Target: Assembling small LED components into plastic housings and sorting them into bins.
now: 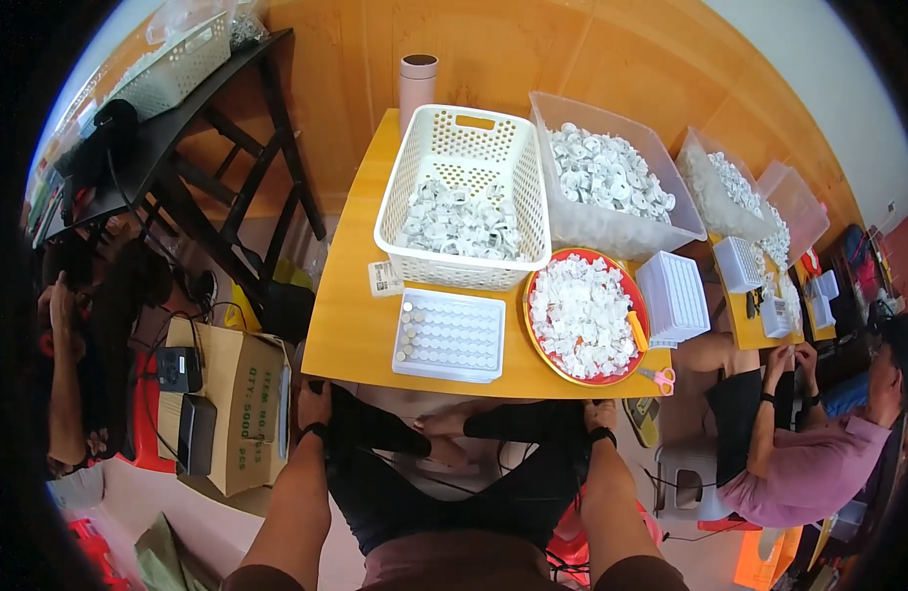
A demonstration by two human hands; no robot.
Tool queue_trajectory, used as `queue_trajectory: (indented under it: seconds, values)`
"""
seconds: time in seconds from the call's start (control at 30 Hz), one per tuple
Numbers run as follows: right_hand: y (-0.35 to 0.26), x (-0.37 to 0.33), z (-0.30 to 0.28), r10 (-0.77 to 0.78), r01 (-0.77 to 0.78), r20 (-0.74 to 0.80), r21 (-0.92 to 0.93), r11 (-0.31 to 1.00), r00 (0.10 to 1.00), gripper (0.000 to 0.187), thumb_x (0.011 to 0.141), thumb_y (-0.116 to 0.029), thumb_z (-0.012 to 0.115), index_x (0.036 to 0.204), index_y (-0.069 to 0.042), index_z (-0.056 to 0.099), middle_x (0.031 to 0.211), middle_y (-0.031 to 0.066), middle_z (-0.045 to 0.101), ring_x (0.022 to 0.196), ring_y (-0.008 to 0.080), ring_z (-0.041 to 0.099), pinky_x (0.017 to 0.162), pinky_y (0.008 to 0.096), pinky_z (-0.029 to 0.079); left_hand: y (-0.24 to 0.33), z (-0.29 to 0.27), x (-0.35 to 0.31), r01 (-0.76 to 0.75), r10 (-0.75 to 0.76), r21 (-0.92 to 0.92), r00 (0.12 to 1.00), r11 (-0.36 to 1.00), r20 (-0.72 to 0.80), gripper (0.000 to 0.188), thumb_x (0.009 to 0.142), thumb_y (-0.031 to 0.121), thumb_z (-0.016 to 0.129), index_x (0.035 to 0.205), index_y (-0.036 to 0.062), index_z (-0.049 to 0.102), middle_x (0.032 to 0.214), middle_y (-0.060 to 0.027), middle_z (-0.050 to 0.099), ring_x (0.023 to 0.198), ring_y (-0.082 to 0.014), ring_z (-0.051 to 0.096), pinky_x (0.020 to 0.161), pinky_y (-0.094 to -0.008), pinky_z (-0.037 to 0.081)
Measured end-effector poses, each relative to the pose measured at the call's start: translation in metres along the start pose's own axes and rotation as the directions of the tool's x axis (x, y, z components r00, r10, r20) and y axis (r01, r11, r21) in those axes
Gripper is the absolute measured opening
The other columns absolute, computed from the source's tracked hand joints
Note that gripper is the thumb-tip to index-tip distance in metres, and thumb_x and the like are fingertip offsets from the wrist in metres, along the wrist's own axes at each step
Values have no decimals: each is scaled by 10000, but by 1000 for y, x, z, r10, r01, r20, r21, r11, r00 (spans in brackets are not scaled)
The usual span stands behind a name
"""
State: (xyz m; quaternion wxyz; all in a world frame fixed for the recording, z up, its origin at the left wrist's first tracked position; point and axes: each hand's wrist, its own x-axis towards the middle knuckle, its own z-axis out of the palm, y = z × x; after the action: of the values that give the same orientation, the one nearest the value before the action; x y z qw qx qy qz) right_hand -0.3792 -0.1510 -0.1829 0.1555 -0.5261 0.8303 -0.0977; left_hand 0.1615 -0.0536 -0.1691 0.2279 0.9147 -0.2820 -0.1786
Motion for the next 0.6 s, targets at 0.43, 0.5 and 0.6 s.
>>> queue_trajectory:
  seconds: [0.43,0.5,0.6]
  values:
    - [14,7,11,35,-31,11,-210,977,999,585,838,-460,539,1189,2,463,1184,214,531,1096,340,508,952,368,379,-4,-1,2,83,-82,-10,994,997,71,580,820,425,547,1258,69,412,1131,-268,538,1067,-423,501,869,-490,415]
    - [-8,-6,-9,0,15,88,-170,985,996,552,866,-462,480,1193,-17,473,1169,218,540,1076,350,518,937,384,389,-13,3,8,93,-93,8,991,996,95,585,820,439,542,1260,75,411,1136,-265,538,1070,-423,500,876,-486,415]
    - [6,8,3,-153,161,58,-188,969,987,444,892,-362,423,1187,-39,498,1131,232,555,1039,377,524,891,432,415,-7,6,10,82,-82,10,989,997,119,611,822,451,542,1264,52,409,1141,-272,532,1071,-424,499,875,-483,416]
